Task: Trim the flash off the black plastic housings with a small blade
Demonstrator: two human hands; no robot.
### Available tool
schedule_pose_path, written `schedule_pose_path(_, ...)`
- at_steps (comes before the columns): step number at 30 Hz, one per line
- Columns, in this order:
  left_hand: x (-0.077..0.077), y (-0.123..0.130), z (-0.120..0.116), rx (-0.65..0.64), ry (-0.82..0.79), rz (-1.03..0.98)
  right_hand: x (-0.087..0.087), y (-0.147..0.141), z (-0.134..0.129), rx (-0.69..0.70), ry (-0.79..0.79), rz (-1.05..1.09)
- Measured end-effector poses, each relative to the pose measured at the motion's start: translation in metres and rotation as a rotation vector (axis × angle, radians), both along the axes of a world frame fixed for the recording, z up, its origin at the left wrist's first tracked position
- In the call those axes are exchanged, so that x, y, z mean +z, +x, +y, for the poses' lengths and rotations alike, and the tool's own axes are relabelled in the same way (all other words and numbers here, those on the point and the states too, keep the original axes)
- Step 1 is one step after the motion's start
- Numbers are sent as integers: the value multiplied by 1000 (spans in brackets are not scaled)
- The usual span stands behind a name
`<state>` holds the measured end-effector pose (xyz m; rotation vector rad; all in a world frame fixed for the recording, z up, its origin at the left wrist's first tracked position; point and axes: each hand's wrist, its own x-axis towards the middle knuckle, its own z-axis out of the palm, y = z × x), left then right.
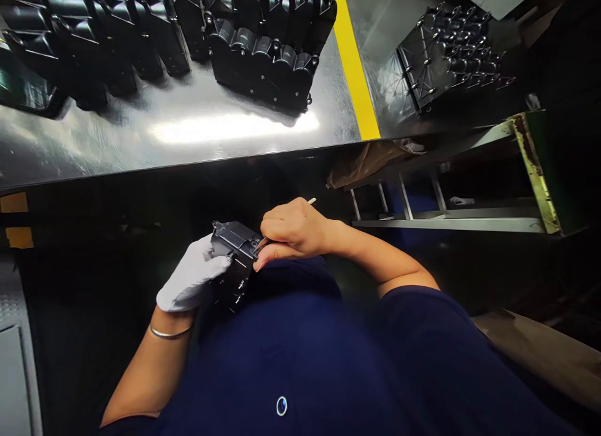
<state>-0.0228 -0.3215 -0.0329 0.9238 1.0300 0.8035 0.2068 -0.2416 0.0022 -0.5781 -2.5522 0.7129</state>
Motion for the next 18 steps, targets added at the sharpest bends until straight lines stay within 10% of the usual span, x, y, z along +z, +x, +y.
schedule_pose_path(5,4,-8,0,-30,-28,59,-2,7,3,150,-291,27)
schedule_pose_path(13,19,-3,17,-157,110,562,-2,-6,1,-120,-702,-21)
schedule_pose_path(18,4,4,8,705,403,693,-13,-5,2,-573,-770,252)
